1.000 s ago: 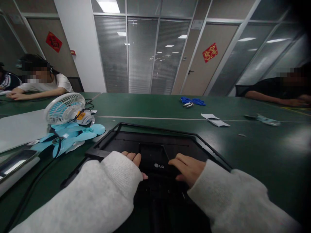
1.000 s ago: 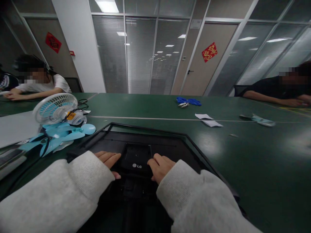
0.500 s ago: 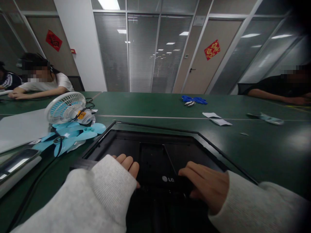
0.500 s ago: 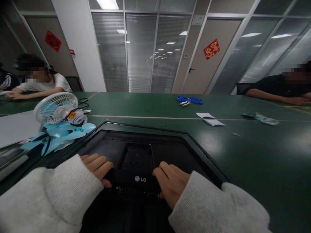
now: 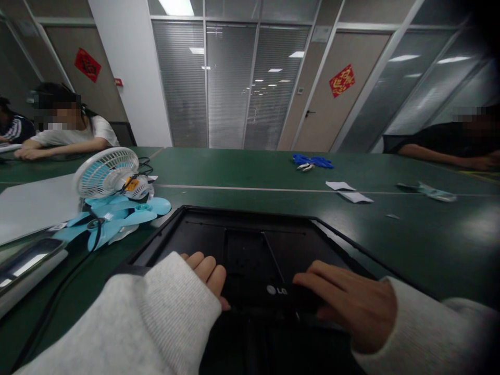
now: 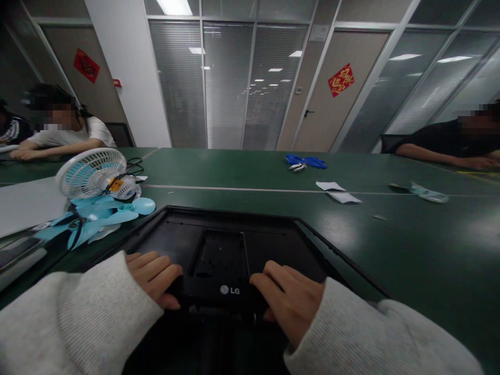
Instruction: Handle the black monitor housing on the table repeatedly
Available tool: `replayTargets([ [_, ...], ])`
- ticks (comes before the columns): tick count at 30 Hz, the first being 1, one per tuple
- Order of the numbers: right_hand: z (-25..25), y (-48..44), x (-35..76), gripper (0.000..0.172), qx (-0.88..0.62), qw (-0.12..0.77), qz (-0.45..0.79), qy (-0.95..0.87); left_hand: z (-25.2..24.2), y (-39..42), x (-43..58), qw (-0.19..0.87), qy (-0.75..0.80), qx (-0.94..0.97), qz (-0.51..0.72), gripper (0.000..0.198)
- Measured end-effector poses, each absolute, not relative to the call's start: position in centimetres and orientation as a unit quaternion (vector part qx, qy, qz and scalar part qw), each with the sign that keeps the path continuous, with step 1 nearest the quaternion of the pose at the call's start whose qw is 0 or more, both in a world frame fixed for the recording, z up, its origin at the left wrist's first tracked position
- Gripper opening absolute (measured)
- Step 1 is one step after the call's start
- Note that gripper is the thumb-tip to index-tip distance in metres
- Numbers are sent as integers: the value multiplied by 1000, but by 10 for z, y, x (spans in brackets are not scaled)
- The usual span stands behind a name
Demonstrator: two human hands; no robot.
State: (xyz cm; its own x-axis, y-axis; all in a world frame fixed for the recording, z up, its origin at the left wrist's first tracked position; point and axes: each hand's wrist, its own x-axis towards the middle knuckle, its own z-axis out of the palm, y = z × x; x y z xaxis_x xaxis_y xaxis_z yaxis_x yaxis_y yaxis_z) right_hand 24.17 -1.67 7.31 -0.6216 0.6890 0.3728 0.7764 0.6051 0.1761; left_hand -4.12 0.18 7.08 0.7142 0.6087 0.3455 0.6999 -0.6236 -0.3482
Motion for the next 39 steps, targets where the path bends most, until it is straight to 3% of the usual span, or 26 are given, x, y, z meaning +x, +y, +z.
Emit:
replayTargets([
  [8,71,-18,244,46,-413,147,-135,-888,75,1,-43,226,-359,-902,-76,34],
  [12,73,-19,245,45,-414,153,-131,-888,79,-2,-43,208,-369,-904,-63,40],
  [17,76,-14,252,49,-419,112,-131,-892,83,-2,-44,222,-372,-898,-77,27],
  [23,75,-10,258,51,-424,113,-129,-889,87,0,-44,232,-365,-897,-93,26],
  [39,86,-11,255,47,-409,119,-209,-880,95,1,-45,248,-354,-894,-117,23],
])
